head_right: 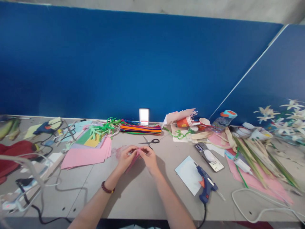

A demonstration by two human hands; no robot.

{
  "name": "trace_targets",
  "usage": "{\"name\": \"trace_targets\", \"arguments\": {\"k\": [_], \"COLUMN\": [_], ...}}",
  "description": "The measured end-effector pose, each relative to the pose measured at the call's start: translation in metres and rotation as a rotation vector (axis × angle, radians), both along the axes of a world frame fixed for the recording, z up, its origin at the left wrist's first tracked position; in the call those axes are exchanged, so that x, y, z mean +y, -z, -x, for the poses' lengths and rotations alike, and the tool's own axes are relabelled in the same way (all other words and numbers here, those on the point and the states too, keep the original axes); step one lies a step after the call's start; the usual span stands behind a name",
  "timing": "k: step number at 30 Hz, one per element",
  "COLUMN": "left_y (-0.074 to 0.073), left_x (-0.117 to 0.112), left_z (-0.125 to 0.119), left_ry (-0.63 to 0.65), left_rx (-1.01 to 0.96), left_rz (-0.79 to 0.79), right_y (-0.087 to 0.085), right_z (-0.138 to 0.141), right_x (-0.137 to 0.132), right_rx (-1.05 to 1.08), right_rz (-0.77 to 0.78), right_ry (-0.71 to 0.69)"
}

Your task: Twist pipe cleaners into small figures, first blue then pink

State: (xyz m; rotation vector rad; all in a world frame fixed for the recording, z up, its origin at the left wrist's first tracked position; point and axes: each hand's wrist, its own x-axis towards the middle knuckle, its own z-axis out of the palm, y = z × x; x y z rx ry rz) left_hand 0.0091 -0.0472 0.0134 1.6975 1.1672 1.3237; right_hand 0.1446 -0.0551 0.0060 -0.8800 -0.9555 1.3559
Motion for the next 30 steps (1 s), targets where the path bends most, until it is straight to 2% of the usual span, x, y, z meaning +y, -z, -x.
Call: {"name": "trace_targets", "arguments": {"k": [5, 10, 17, 22, 26, 30], "left_y": [-0.003, -0.003, 0.002, 0.004, 0.002, -0.002], "left_x": [0.001, 0.003, 0.006, 0.006, 0.003, 0.0], "left_z": [0.005, 0.01, 0.012, 0.013, 0.013, 0.011], "left_ry": [0.045, 0.147, 0.054, -0.024, -0.082, -0.088], "left_rx": [0.132, 0.33, 0.549, 0.567, 0.484, 0.41], "left_rz": [-0.093, -0.177, -0.263, -0.23, -0.164, -0.107], "right_y": [0.001, 0.002, -0.002, 0.001, 0.006, 0.01], "right_z": [-0.002, -0.005, -0.008, -0.009, -0.008, -0.007], "right_x": [0.002, 0.007, 0.008, 0.009, 0.009, 0.009], "right_rx": [0.026, 0.105, 0.172, 0.119, 0.065, 0.08], "right_rz": [0.048, 0.107, 0.126, 0.116, 0.082, 0.088], "right_ry": [0.019, 0.078, 0.128, 0.117, 0.124, 0.1]}}
